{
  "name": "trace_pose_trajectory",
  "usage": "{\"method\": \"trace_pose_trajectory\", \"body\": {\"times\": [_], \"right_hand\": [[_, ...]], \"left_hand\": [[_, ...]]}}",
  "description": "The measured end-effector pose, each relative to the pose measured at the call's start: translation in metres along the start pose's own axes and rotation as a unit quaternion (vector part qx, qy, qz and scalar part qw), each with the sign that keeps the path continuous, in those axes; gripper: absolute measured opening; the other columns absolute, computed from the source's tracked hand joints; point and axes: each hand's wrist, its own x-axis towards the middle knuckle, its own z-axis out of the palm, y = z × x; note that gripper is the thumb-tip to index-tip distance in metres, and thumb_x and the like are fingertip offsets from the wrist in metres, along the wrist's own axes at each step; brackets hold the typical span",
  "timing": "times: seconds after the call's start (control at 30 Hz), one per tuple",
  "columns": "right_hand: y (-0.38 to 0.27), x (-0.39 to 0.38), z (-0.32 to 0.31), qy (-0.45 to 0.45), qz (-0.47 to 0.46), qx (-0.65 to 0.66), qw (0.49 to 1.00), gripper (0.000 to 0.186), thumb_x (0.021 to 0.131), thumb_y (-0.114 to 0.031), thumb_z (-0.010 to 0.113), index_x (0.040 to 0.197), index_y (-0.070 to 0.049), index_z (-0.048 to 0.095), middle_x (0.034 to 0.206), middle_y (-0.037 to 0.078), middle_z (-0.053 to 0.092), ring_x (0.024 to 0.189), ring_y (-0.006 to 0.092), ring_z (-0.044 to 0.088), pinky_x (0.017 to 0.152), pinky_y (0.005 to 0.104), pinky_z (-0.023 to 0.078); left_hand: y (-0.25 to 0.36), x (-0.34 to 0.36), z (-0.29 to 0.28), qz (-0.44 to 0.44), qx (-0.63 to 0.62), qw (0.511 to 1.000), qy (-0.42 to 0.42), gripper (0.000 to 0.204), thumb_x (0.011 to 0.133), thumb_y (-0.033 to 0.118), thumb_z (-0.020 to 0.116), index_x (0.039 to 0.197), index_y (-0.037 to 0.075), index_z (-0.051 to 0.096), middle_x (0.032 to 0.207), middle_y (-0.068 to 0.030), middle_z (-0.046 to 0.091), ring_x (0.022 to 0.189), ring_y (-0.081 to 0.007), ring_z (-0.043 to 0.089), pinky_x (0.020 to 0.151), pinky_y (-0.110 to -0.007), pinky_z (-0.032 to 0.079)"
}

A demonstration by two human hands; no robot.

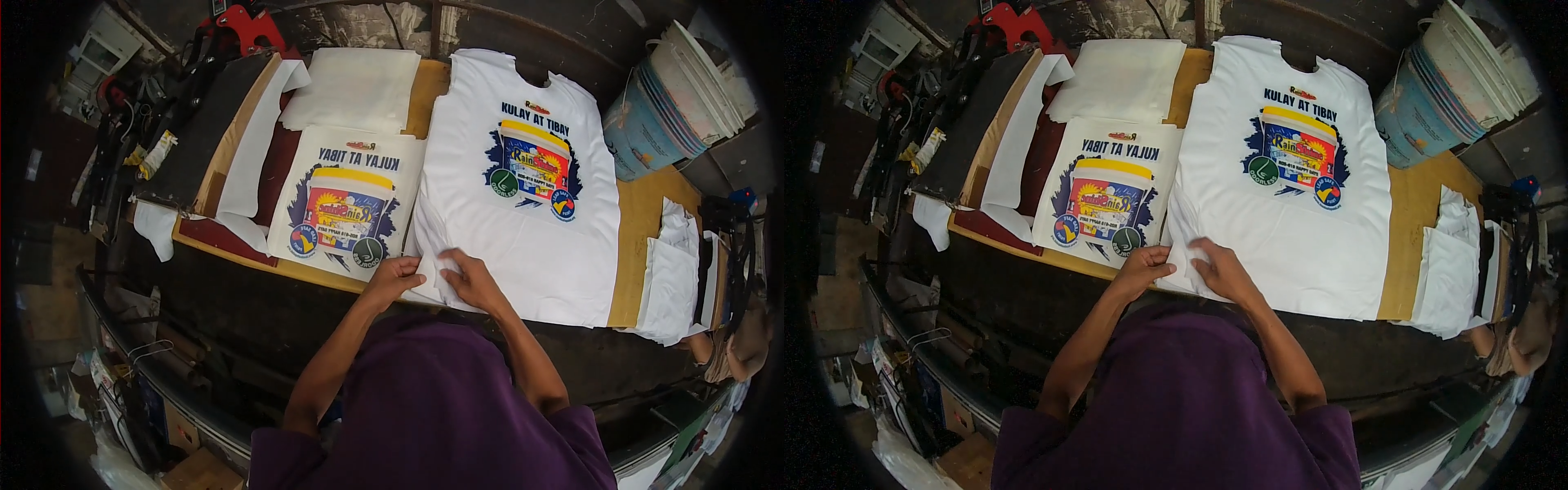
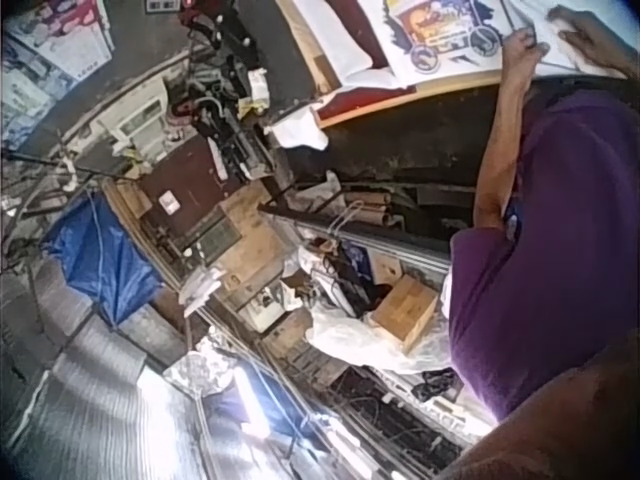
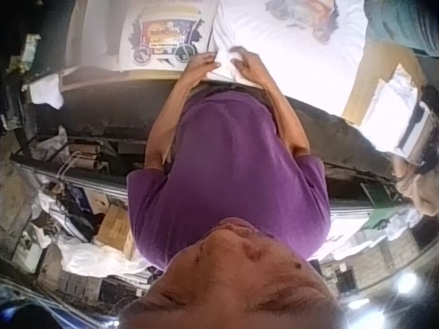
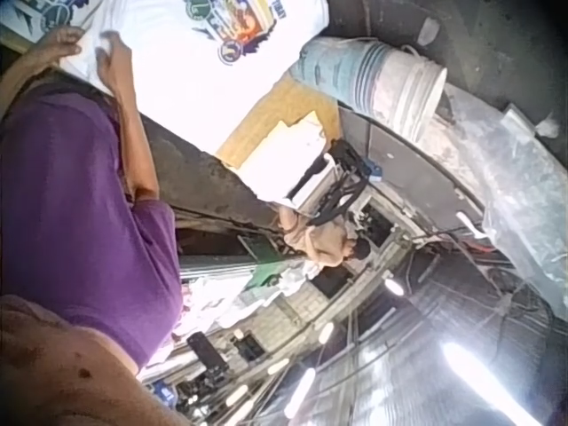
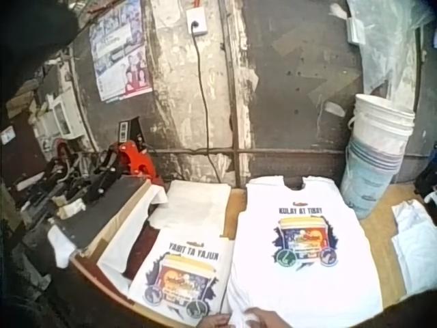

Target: Printing logos and designs onto t-shirts using a heat press machine.

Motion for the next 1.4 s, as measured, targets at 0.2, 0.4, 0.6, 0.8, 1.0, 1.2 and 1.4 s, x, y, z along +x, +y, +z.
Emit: {"method": "trace_pose_trajectory", "body": {"times": [0.2,0.4,0.6,0.8,1.0,1.2,1.4], "right_hand": [[0.014,0.002,0.006,0.01,-0.058,-0.024,0.998,0.004,0.08,-0.005,0.061,0.08,-0.002,0.058,0.058,0.018,0.052,0.057,0.0345,0.054,0.108,0.0426,0.032],[0.018,0.004,0.008,0.007,-0.023,-0.004,1.0,0.014,0.083,-0.013,0.065,0.082,0.0,0.06,0.059,0.02,0.053,0.059,0.0366,0.054,0.103,0.0408,0.037],[0.002,0.001,-0.005,-0.023,0.012,0.042,0.999,0.011,0.083,-0.009,0.062,0.09,-0.001,0.062,0.077,0.022,0.06,0.065,0.0357,0.056,0.096,0.0383,0.042],[0.018,-0.003,0.011,-0.016,0.004,-0.066,0.998,0.017,0.081,-0.016,0.067,0.091,-0.003,0.063,0.091,0.032,0.059,0.092,0.043,0.058,0.09,0.0417,0.044],[0.011,0.002,0.004,-0.015,0.0,-0.034,0.999,0.018,0.084,-0.016,0.064,0.09,0.0,0.062,0.083,0.028,0.06,0.096,0.0474,0.055,0.099,0.0456,0.039],[0.016,0.001,0.001,-0.026,-0.076,-0.081,0.993,0.013,0.086,-0.009,0.058,0.092,0.003,0.061,0.076,0.024,0.059,0.077,0.0418,0.057,0.087,0.042,0.045],[0.009,0.0,-0.007,-0.05,0.036,0.029,0.998,0.012,0.085,-0.01,0.059,0.094,-0.001,0.059,0.082,0.025,0.06,0.077,0.039,0.058,0.069,0.0392,0.046]], "left_hand": [[-0.004,0.001,-0.001,0.008,-0.005,1.0,-0.011,0.026,0.087,0.004,0.06,0.112,-0.005,0.059,0.097,-0.007,0.065,0.085,-0.0102,0.061,0.078,-0.022,0.049],[0.005,0.002,-0.001,-0.055,-0.165,0.985,-0.006,0.026,0.09,0.008,0.059,0.111,-0.007,0.058,0.098,-0.0064,0.064,0.084,-0.0108,0.06,0.076,-0.023,0.049],[-0.001,0.0,-0.001,-0.008,0.015,1.0,0.005,0.028,0.086,0.002,0.062,0.112,-0.007,0.058,0.101,-0.0082,0.064,0.087,-0.0114,0.06,0.079,-0.023,0.049],[-0.011,0.005,-0.007,0.003,-0.036,0.999,-0.02,0.027,0.089,0.007,0.06,0.113,-0.006,0.058,0.1,-0.0069,0.064,0.085,-0.0098,0.06,0.075,-0.022,0.048],[-0.006,0.005,-0.007,-0.042,-0.078,0.996,-0.007,0.027,0.092,0.011,0.058,0.113,-0.006,0.058,0.098,-0.0062,0.064,0.084,-0.0096,0.059,0.071,-0.022,0.048],[0.004,0.0,0.006,-0.012,0.021,1.0,0.012,0.03,0.084,-0.002,0.063,0.113,-0.007,0.057,0.099,-0.0084,0.065,0.087,-0.0105,0.06,0.079,-0.023,0.049],[-0.004,-0.002,0.0,-0.011,0.006,1.0,0.009,0.03,0.082,-0.003,0.064,0.111,-0.007,0.058,0.101,-0.0092,0.065,0.09,-0.0114,0.061,0.081,-0.023,0.049]]}}
